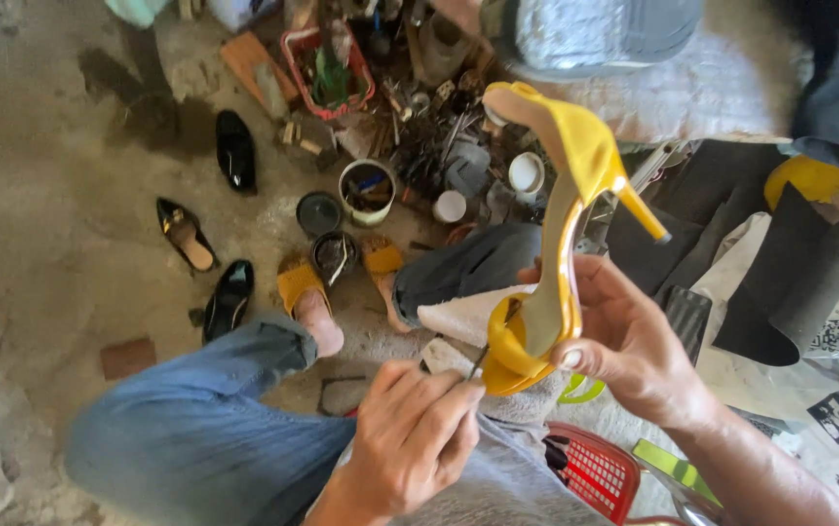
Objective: Applying glue to the sole of a yellow high-heeled shoe and trimming the edges during a repair process.
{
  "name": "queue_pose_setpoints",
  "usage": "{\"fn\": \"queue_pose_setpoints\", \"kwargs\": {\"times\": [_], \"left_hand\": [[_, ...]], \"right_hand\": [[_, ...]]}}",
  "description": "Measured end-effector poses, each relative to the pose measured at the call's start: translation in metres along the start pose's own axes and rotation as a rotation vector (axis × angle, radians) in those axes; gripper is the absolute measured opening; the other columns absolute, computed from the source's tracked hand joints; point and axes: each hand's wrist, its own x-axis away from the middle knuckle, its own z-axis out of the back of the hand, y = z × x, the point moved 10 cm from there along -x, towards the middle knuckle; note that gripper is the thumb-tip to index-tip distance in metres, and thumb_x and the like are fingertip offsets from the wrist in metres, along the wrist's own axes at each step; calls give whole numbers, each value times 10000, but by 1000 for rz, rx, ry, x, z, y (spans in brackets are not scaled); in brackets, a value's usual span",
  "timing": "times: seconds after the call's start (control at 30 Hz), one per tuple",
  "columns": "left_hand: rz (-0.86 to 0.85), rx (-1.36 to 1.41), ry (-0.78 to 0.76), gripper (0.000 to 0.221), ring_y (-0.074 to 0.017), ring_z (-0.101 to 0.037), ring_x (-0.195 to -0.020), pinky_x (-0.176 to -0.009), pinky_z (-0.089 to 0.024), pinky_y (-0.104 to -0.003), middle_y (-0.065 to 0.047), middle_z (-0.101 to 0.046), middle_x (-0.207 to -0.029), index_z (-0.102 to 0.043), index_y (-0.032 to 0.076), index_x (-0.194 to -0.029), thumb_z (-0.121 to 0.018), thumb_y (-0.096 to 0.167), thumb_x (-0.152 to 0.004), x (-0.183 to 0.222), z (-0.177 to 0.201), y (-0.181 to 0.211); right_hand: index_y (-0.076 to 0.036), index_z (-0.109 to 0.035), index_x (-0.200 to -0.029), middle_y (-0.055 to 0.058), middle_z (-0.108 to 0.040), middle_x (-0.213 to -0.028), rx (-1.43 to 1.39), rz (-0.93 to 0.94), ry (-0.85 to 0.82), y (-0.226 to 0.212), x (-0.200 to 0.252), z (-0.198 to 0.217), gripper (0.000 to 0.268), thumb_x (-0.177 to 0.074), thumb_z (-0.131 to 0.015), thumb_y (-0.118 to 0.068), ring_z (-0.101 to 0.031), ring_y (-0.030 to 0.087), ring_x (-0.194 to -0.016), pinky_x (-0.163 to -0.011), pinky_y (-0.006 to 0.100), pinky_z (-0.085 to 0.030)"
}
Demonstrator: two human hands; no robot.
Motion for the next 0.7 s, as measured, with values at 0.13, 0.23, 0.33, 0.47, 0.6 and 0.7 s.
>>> {"fn": "queue_pose_setpoints", "kwargs": {"times": [0.13, 0.23, 0.33, 0.47, 0.6, 0.7], "left_hand": [[22, -127, 35, 156, -217, -616, -683, -721, -499, -415, -133, -693, -937, -644, 17, -1115, -611, 79, -976, 17, -3, 0], [57, -127, 37, 158, -215, -649, -697, -739, -512, -415, -127, -714, -951, -657, 43, -1114, -631, 106, -972, 23, -8, -7], [61, -133, 4, 163, -220, -663, -725, -762, -508, -427, -127, -710, -983, -652, 57, -1134, -626, 116, -984, 28, -13, -11], [-20, -172, 64, 144, -207, -640, -669, -736, -509, -407, -140, -694, -931, -662, 35, -1080, -590, 116, -985, 26, -5, -5], [114, -115, 127, 129, -178, -679, -688, -726, -550, -386, -72, -717, -873, -660, 70, -1044, -603, 79, -929, 53, 12, -22], [449, -120, 162, 162, -148, -685, -761, -692, -602, -282, -26, -763, -904, -690, 151, -1042, -656, 101, -891, 63, 32, -41]], "right_hand": [[32, -491, -1405, 201, -638, -1391, -24, -10, 74, 5, 1, 4, 871, -706, -871, -321, -683, 302, -1197, -1026, 438, -597], [28, -496, -1394, 185, -636, -1379, -19, 18, 78, 5, 1, 1, 851, -717, -870, -326, -694, 271, -1140, -959, 413, -625], [12, -494, -1396, 174, -620, -1405, -5, 28, 78, 6, 0, 0, 831, -723, -863, -306, -702, 276, -1132, -897, 426, -668], [6, -499, -1375, 182, -642, -1391, 66, 26, 134, 8, -8, 11, 841, -679, -845, -315, -726, 331, -1181, -889, 460, -702], [-12, -463, -1411, 175, -634, -1409, 99, 4, 186, 12, -8, 28, 889, -658, -836, -300, -718, 286, -1174, -963, 439, -650], [-27, -446, -1433, 178, -615, -1430, 170, 32, 158, 12, -4, 27, 882, -681, -825, -290, -701, 280, -1240, -920, 433, -683]]}}
